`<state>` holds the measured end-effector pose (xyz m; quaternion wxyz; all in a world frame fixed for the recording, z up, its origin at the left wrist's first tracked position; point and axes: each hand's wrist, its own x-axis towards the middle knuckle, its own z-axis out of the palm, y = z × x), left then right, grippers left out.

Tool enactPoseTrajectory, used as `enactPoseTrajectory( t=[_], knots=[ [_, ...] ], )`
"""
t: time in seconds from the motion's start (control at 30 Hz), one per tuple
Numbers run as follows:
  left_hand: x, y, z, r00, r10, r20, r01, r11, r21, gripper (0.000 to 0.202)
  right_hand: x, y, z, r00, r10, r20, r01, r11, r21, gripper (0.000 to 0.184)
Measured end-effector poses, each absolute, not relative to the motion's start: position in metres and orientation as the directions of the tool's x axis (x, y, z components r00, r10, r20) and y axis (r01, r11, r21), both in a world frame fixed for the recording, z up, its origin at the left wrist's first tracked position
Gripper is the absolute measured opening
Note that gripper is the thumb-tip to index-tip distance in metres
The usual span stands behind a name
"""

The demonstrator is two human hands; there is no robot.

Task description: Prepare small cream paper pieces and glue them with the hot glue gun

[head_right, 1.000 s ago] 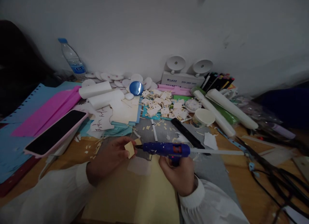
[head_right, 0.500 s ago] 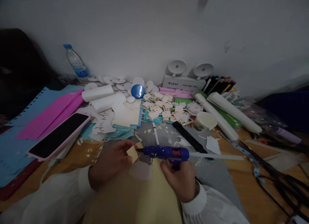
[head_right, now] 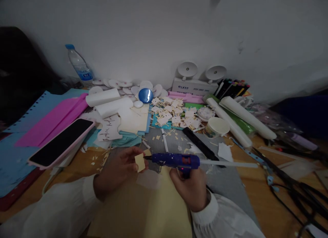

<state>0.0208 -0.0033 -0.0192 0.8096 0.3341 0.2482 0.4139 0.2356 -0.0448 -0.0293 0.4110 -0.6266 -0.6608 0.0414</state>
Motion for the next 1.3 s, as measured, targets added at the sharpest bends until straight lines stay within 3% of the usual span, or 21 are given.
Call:
enactPoseTrajectory(
  t=[0.5, 0.97, 1.17, 1.3],
  knots=[
    [0.019, -0.006, -0.011, 0.458, 0.862, -0.216, -0.356, 0.401, 0.844, 0.037, 0.237, -0.045, -0.03, 0.131, 0.87, 0.475, 0.792, 0.197, -0.578, 0.023],
    [0.019, -0.005, -0.017, 0.484, 0.845, -0.228, -0.399, 0.445, 0.802, 0.047, 0.236, -0.045, -0.028, 0.115, 0.869, 0.482, 0.791, 0.213, -0.573, 0.021],
    [0.019, -0.008, -0.021, 0.479, 0.817, -0.322, -0.386, 0.525, 0.758, 0.042, 0.235, -0.046, -0.025, 0.096, 0.87, 0.484, 0.802, 0.22, -0.555, 0.02],
    [0.02, -0.006, -0.02, 0.507, 0.816, -0.278, -0.401, 0.509, 0.762, 0.039, 0.234, -0.046, -0.022, 0.08, 0.863, 0.498, 0.791, 0.25, -0.559, 0.011]
  ],
)
